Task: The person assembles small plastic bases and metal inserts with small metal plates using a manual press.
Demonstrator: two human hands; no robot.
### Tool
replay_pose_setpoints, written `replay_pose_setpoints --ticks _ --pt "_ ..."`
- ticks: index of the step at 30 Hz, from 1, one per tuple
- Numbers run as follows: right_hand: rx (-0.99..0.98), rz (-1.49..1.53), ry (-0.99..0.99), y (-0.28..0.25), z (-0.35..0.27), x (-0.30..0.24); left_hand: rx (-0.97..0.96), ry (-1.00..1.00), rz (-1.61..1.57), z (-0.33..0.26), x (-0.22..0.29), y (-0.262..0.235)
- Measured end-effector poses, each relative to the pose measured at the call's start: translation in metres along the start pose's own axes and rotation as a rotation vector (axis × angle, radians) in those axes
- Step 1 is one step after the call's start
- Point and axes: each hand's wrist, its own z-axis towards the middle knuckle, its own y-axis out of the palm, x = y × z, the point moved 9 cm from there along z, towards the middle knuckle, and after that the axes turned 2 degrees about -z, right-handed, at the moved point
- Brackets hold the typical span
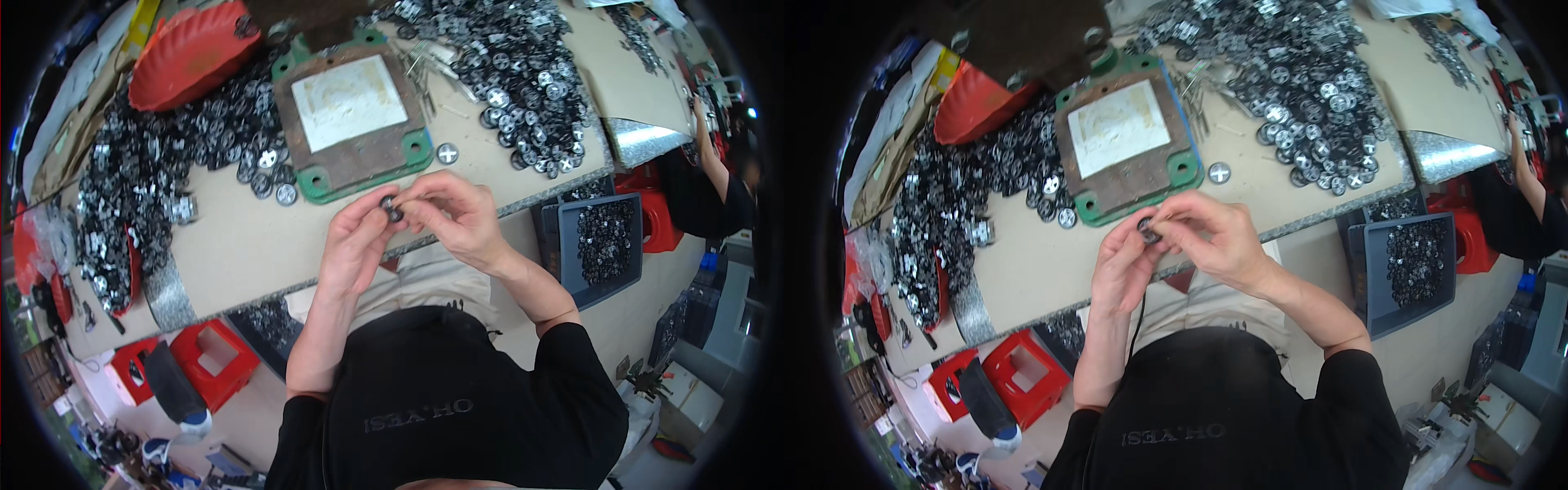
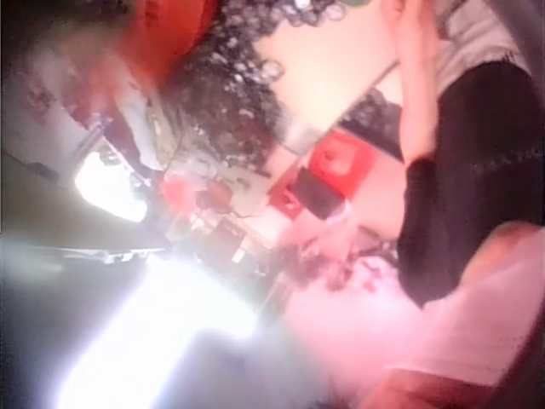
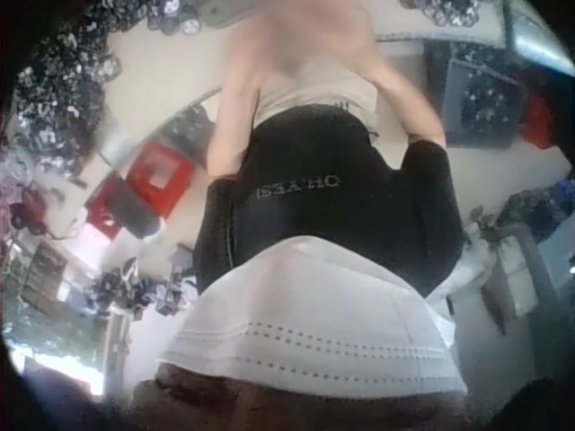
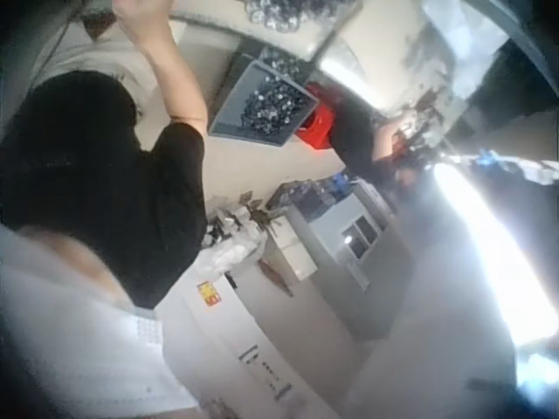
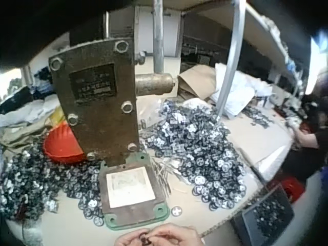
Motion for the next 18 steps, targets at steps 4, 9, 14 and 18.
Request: replay_pose_setpoints --ticks 4,9,14,18 --pt "-0.130 -0.155 0.119 -0.025 0.038 -0.020 0.003 0.026 0.009 -0.003 0.007 -0.001" --pt "0.282 -1.317 -0.228 -0.123 0.136 -0.045 -0.019 0.017 0.026 -0.001 0.007 0.004" --pt "0.144 -1.498 -0.549 -0.115 0.195 -0.027 -0.016 0.017 0.037 0.003 0.006 0.003" --pt "0.006 -1.694 -0.410 -0.102 0.211 -0.004 -0.015 0.022 0.050 0.004 0.007 0.004"
